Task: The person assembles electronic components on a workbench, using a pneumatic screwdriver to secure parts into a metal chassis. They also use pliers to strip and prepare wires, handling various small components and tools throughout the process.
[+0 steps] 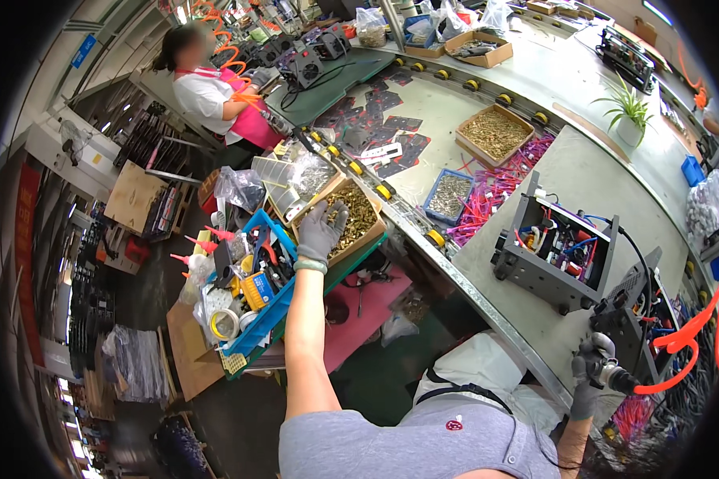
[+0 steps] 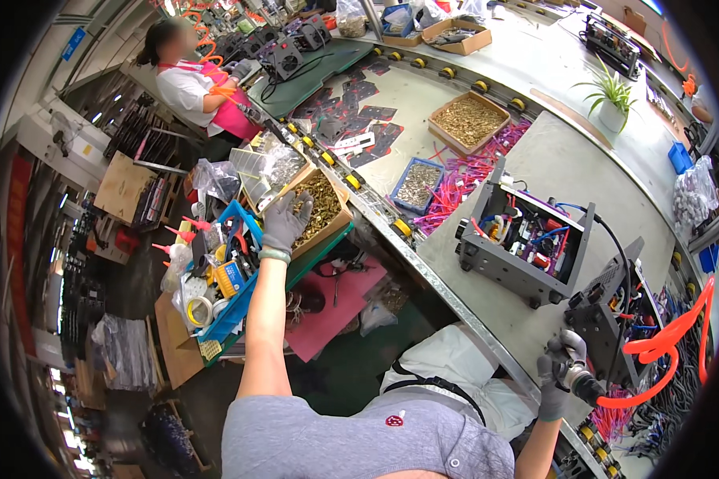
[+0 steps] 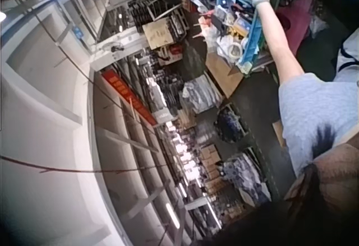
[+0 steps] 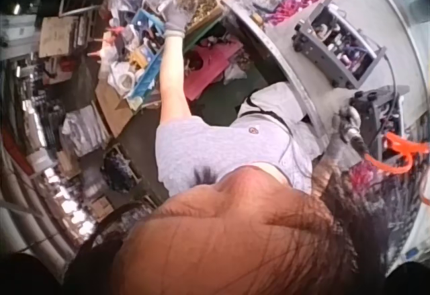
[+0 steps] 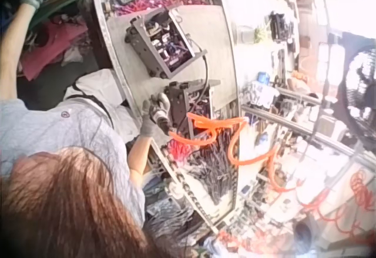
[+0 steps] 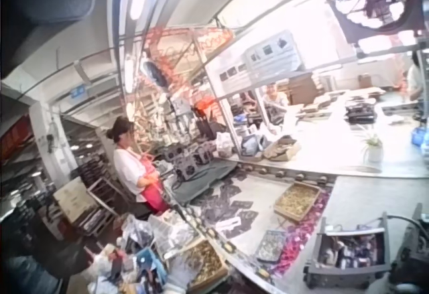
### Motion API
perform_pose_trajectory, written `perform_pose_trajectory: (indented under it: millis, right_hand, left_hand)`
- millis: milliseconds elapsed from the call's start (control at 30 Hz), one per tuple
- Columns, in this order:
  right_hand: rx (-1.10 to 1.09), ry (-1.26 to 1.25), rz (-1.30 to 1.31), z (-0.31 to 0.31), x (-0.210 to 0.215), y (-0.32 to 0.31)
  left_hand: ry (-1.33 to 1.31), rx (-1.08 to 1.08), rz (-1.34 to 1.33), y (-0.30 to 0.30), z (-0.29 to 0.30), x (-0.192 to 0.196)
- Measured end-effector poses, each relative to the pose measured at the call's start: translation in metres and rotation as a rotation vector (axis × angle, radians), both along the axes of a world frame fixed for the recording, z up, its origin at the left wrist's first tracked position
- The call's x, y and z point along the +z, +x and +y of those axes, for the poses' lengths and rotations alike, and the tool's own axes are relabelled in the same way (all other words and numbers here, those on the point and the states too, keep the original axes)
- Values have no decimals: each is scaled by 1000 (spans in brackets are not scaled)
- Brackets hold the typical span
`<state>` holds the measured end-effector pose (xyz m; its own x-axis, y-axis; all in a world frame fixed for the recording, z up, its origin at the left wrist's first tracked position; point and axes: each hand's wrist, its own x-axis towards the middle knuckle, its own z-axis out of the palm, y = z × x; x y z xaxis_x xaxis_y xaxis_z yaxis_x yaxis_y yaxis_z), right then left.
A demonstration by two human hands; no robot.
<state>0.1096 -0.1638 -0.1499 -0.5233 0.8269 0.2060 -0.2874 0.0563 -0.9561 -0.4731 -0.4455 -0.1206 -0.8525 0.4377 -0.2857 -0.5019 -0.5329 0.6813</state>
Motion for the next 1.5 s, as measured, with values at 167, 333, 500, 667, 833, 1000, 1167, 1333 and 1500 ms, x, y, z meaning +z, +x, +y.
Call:
perform_pose_trajectory:
  millis: [167, 333, 500, 667, 833, 1000, 1167, 1333, 1500]
  right_hand:
    - [6, -174, -86, -10, 25, -5]
    - [-168, 236, -46, -3, 26, -30]
    - [-146, -16, -29, 6, 28, -18]
    - [134, -43, 634, 20, 125, -53]
    - [59, 18, 745, 12, 157, -67]
    - [-46, 206, 753, 24, 142, -66]
    - [-11, 489, 796, 42, 140, -65]
    - [106, 257, 807, 32, 148, -60]
    - [-630, -51, 691, 2, 174, -83]
  left_hand:
    - [-50, -329, 219, 10, 23, -27]
    - [-115, -568, 55, 146, 99, 42]
    - [-61, -976, 156, 251, 160, 59]
    - [94, -1128, 14, 323, 201, 68]
    - [312, -1169, -356, 357, 221, 56]
    - [336, -1187, -498, 372, 235, 51]
    - [343, -1145, -503, 380, 244, 55]
    - [145, -885, -83, 396, 238, 63]
    - [291, -830, -156, 405, 239, 64]
